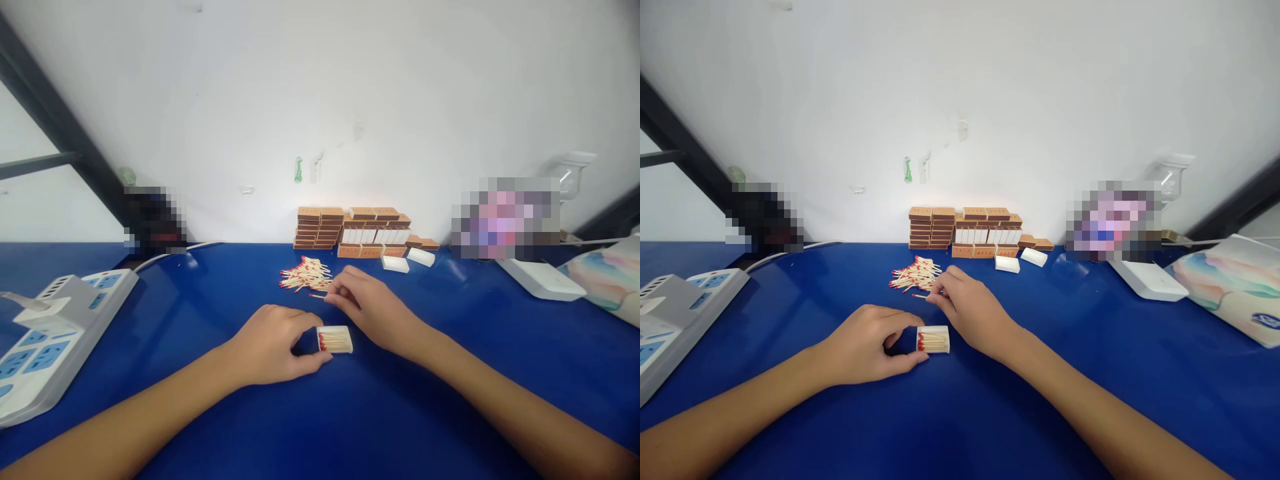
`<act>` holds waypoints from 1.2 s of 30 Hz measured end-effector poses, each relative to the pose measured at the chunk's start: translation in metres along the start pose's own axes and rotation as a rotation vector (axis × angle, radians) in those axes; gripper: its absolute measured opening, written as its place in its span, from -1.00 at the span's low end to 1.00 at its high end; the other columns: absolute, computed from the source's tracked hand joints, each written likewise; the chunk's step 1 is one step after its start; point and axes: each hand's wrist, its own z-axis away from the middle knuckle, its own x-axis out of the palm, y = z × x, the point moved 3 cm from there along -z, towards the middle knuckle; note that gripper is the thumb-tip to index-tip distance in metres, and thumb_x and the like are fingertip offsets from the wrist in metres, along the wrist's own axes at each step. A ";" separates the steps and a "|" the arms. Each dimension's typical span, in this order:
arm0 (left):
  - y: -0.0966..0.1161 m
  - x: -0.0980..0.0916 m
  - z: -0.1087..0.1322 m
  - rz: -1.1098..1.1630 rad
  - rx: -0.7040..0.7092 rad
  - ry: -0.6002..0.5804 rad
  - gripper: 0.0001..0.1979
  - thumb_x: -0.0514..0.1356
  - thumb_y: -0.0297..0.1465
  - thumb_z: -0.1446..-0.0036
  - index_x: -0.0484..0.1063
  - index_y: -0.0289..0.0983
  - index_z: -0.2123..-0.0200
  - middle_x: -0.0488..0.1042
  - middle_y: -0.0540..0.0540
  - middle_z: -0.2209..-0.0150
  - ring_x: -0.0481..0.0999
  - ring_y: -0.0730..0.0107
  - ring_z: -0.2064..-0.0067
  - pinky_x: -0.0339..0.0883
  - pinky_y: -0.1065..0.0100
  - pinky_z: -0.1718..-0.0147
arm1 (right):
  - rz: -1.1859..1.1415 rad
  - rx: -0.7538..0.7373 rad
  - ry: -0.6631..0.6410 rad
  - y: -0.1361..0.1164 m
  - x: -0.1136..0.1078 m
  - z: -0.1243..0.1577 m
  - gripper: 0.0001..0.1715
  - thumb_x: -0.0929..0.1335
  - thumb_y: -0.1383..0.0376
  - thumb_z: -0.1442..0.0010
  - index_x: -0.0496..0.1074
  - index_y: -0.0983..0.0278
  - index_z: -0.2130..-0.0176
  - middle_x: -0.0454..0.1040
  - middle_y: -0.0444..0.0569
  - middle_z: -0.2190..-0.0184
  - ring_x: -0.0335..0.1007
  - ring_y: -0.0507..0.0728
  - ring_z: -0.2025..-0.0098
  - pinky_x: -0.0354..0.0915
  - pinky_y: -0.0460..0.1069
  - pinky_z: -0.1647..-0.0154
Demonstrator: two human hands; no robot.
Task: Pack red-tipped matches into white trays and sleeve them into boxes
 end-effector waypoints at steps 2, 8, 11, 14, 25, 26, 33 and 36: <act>-0.003 -0.001 -0.001 -0.028 -0.044 0.017 -0.73 0.30 -0.17 -0.20 0.56 -0.19 0.12 0.40 0.09 0.55 0.38 0.46 0.53 0.11 0.40 0.50 | -0.037 -0.053 -0.065 -0.004 -0.006 0.005 -0.85 0.32 0.28 -0.42 0.41 0.23 0.25 0.41 -0.09 0.26 0.34 0.05 0.32 0.21 -0.04 0.31; -0.007 -0.002 -0.002 -0.024 -0.098 0.001 -0.72 0.30 -0.13 -0.20 0.56 -0.18 0.14 0.36 0.11 0.57 0.37 0.47 0.52 0.08 0.41 0.50 | 0.102 -0.070 -0.298 -0.010 -0.006 0.018 -0.80 0.25 0.39 -0.42 0.39 0.23 0.26 0.45 -0.05 0.16 0.36 0.06 0.30 0.19 -0.03 0.31; -0.007 -0.002 -0.002 -0.018 -0.098 -0.002 -0.71 0.29 -0.12 -0.21 0.56 -0.18 0.12 0.35 0.11 0.57 0.37 0.47 0.52 0.10 0.41 0.50 | 0.143 -0.068 -0.329 -0.008 -0.004 0.020 -0.83 0.28 0.35 -0.42 0.40 0.22 0.26 0.46 -0.05 0.17 0.37 0.07 0.30 0.20 -0.01 0.31; -0.006 -0.002 -0.002 -0.017 -0.089 -0.001 -0.71 0.29 -0.13 -0.22 0.56 -0.17 0.11 0.34 0.11 0.57 0.36 0.47 0.52 0.10 0.41 0.50 | 0.136 -0.071 -0.323 -0.007 -0.006 0.022 -0.83 0.31 0.31 -0.41 0.41 0.22 0.28 0.47 -0.06 0.20 0.36 0.06 0.34 0.18 -0.01 0.34; -0.006 0.000 -0.002 -0.016 -0.073 -0.007 -0.69 0.29 -0.13 -0.22 0.55 -0.18 0.08 0.35 0.11 0.56 0.36 0.47 0.51 0.10 0.40 0.48 | 0.078 -0.015 0.031 0.015 -0.010 0.001 -0.91 0.38 0.27 -0.34 0.47 0.22 0.24 0.42 -0.12 0.34 0.30 0.05 0.36 0.18 -0.03 0.34; -0.006 0.000 -0.002 -0.018 -0.071 -0.008 -0.69 0.28 -0.13 -0.22 0.55 -0.18 0.08 0.35 0.11 0.56 0.36 0.46 0.51 0.10 0.40 0.48 | 0.071 -0.012 0.029 0.019 -0.007 -0.001 -0.92 0.39 0.26 -0.33 0.48 0.23 0.22 0.42 -0.12 0.32 0.30 0.05 0.36 0.19 -0.03 0.33; -0.005 0.000 0.000 -0.040 -0.073 -0.008 -0.69 0.27 -0.12 -0.23 0.55 -0.18 0.08 0.36 0.10 0.55 0.35 0.44 0.52 0.08 0.39 0.47 | 0.108 -0.044 0.037 0.021 0.010 -0.012 -0.84 0.37 0.30 -0.37 0.47 0.23 0.05 0.40 -0.05 0.17 0.37 0.06 0.29 0.26 -0.01 0.26; -0.005 0.001 0.000 -0.035 -0.075 -0.008 -0.69 0.27 -0.12 -0.23 0.55 -0.18 0.08 0.36 0.10 0.55 0.36 0.45 0.51 0.08 0.39 0.48 | 0.110 -0.060 0.031 0.021 0.014 -0.017 -0.89 0.35 0.30 -0.39 0.48 0.22 0.10 0.40 -0.06 0.17 0.40 0.06 0.28 0.27 -0.02 0.24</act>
